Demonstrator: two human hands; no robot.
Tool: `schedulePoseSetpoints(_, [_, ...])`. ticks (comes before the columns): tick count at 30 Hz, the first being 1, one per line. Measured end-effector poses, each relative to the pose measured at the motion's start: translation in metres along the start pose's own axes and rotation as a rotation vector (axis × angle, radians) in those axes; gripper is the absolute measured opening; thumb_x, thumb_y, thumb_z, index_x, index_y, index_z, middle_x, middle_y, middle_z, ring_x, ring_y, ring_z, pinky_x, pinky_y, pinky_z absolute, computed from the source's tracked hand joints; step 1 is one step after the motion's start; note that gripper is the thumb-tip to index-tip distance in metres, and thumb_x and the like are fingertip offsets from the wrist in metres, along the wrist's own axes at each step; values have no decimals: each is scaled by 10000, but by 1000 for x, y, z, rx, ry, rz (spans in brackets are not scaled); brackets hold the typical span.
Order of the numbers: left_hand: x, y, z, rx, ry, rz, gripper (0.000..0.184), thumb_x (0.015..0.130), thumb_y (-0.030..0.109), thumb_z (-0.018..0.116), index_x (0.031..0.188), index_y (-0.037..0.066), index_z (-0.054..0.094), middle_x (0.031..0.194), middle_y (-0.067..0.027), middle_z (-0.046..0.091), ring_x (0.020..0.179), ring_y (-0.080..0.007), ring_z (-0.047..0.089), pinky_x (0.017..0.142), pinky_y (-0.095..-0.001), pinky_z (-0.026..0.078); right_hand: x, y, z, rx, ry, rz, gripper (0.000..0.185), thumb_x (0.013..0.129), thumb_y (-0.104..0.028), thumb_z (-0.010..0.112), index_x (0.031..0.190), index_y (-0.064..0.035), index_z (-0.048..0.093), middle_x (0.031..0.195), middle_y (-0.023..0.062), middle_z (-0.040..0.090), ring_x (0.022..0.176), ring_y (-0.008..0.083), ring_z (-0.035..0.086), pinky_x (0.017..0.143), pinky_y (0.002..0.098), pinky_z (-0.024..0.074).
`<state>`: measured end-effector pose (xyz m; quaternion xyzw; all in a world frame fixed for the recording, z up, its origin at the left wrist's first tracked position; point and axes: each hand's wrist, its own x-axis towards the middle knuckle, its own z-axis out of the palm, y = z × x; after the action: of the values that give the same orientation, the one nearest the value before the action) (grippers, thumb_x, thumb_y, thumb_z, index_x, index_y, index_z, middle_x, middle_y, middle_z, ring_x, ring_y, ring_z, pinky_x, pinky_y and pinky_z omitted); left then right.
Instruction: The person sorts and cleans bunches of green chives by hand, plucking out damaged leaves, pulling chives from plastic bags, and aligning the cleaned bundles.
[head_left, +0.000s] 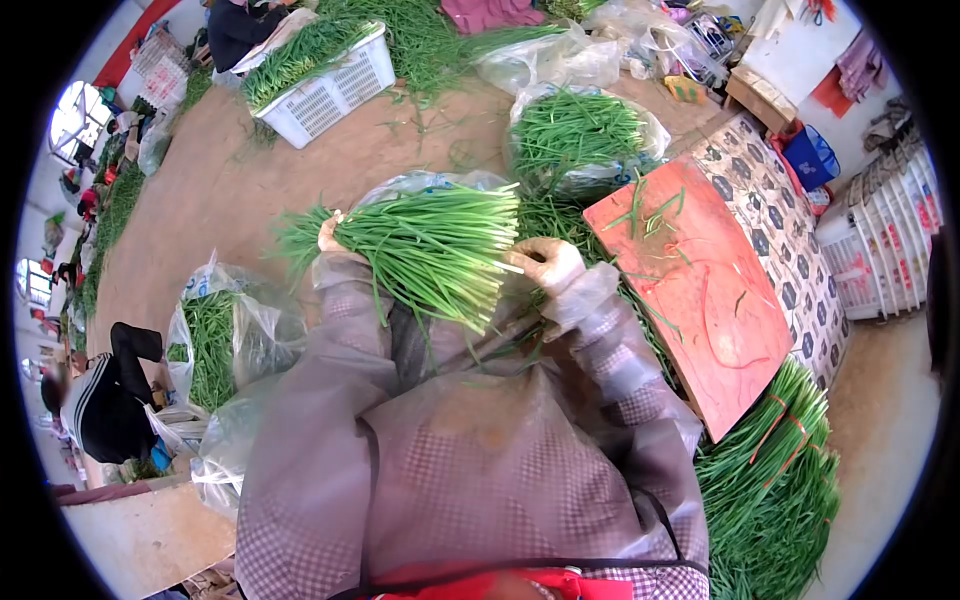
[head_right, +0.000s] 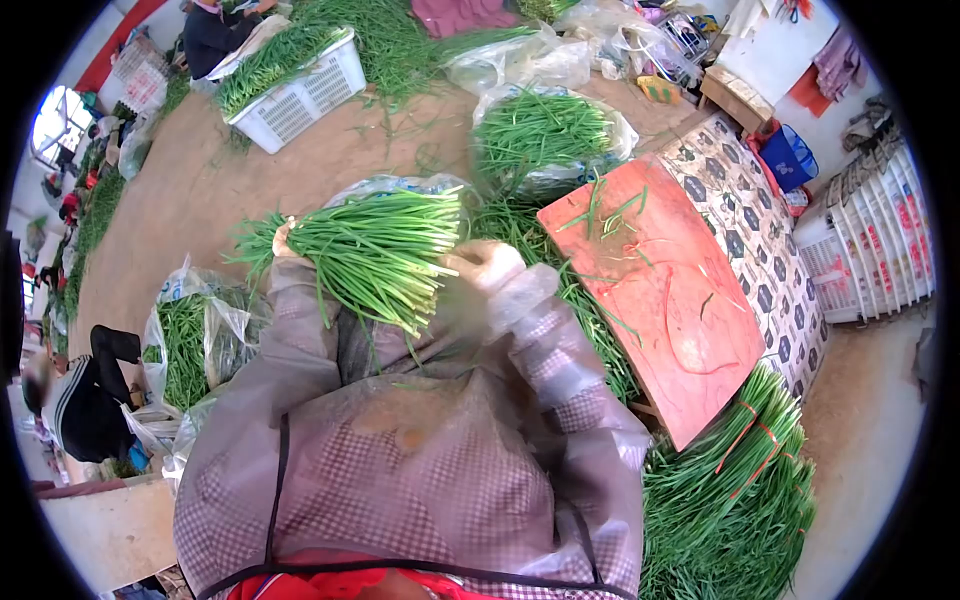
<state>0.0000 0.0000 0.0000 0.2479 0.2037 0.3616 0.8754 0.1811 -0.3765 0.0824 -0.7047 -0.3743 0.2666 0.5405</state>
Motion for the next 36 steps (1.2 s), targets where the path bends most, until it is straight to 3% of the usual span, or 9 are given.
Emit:
schedulePoseSetpoints(5, [-18, -19, 13, -6, 108, 44, 185, 829, 180, 555, 706, 44, 579, 726, -147, 638, 673, -309, 617, 672, -447, 538, -4, -14, -3, -557, 75, -182, 343, 814, -371, 679, 721, -42, 657, 687, 144, 610, 650, 310, 599, 605, 406, 472])
schedulePoseSetpoints(13, [-14, -12, 1, 168, 44, 241, 138, 807, 174, 558, 833, 40, 534, 754, -122, 619, 705, -305, 611, 674, -446, 537, -18, 11, -17, -767, 78, -582, 240, 815, -249, 613, 652, -73, 601, 644, 132, 579, 630, 335, 588, 605, 438, 472])
schedulePoseSetpoints(17, [-10, -8, -8, 78, 87, 101, 157, 820, 194, 550, 816, 37, 549, 792, -124, 634, 699, -300, 608, 669, -448, 532, -49, 19, -60, -1099, -190, 296, 226, 787, -267, 634, 927, -97, 685, 850, 152, 668, 795, 317, 653, 718, 395, 519])
schedulePoseSetpoints(24, [-23, -12, 18, 96, 132, 71, 153, 827, 176, 519, 827, 27, 553, 813, -151, 634, 701, -321, 607, 685, -467, 528, -37, -28, -6, 190, -118, -7, 251, 853, -187, 651, 977, 31, 670, 804, 73, 669, 744, 116, 597, 690, 268, 481])
schedulePoseSetpoints(30, [-27, -15, 22, 68, 114, 148, 175, 815, 187, 549, 849, 16, 538, 807, -180, 624, 706, -341, 614, 685, -470, 539, -54, 6, -42, -212, 45, 45, 166, 823, -186, 599, 795, -36, 665, 715, 143, 638, 654, 272, 625, 605, 357, 493])
schedulePoseSetpoints(32, [-25, -18, 24, 76, 143, 151, 176, 816, 184, 549, 862, 15, 535, 809, -181, 623, 702, -341, 615, 686, -469, 542, -71, 53, -73, -626, 64, -230, 203, 824, -224, 588, 794, -42, 673, 691, 136, 638, 638, 240, 620, 590, 358, 471])
schedulePoseSetpoints(33, [-17, -18, 14, 40, 155, 153, 177, 809, 179, 551, 873, 15, 533, 816, -178, 623, 707, -342, 614, 685, -479, 539, -76, 70, -82, -715, 41, 290, 207, 808, -251, 604, 804, -60, 684, 733, 161, 653, 709, 289, 649, 626, 392, 488])
schedulePoseSetpoints(34, [-16, -17, 11, 8, 170, 152, 181, 802, 175, 554, 885, 16, 531, 823, -174, 623, 711, -343, 612, 684, -489, 535, -95, 51, -83, -1219, 47, 417, 227, 796, -263, 619, 900, -78, 700, 803, 173, 667, 792, 313, 661, 683, 405, 509])
schedulePoseSetpoints(36, [-14, -19, 6, 2, 157, 114, 178, 795, 170, 553, 886, 19, 530, 822, -169, 619, 724, -342, 611, 691, -497, 530, -91, 55, -88, -1100, 23, 324, 250, 796, -267, 624, 957, -89, 696, 835, 176, 670, 814, 320, 660, 709, 404, 514])
